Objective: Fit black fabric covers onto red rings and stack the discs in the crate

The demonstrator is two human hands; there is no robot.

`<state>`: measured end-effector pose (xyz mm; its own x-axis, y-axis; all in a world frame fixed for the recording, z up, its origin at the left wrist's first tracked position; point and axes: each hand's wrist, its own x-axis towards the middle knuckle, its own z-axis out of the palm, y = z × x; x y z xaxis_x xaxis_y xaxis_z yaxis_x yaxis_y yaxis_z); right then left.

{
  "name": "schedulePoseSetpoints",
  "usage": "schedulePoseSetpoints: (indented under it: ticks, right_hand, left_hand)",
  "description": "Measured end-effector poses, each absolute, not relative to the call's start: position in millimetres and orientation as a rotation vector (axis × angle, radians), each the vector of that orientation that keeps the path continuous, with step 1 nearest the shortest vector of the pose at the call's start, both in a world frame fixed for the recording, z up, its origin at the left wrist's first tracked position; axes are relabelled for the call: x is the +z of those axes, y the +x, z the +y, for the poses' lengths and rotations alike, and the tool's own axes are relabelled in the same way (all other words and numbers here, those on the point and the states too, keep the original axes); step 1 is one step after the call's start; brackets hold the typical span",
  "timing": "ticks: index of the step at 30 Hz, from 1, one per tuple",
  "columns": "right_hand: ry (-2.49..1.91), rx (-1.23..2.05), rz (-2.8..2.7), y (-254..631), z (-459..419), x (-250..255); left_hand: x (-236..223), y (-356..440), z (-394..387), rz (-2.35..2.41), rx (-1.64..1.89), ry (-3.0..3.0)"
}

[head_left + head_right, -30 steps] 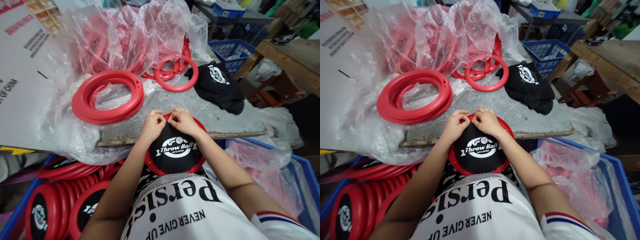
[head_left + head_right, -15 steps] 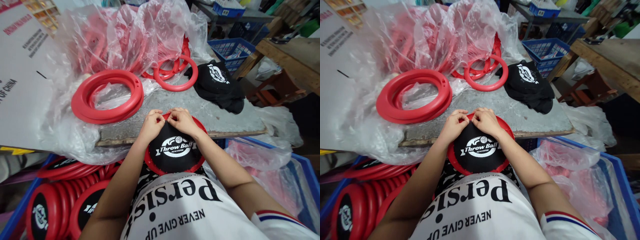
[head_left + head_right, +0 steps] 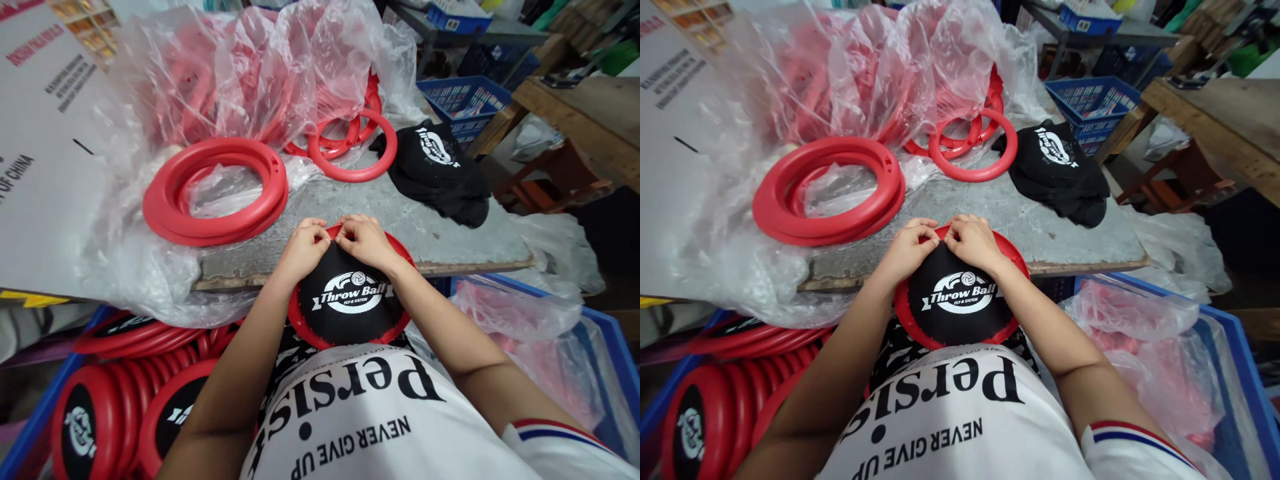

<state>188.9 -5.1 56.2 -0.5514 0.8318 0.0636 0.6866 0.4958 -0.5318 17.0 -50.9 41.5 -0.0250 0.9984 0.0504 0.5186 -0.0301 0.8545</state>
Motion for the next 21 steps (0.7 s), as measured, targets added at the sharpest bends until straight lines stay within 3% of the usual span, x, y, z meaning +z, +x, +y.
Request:
schedulePoseSetpoints:
  ticks: [21]
  right_hand:
    - [-1.262,0.658,-2.406,189.9,-8.9,58.1]
  left_hand:
    - [41.0,19.5,-52.6,1.607,0.979,1.608]
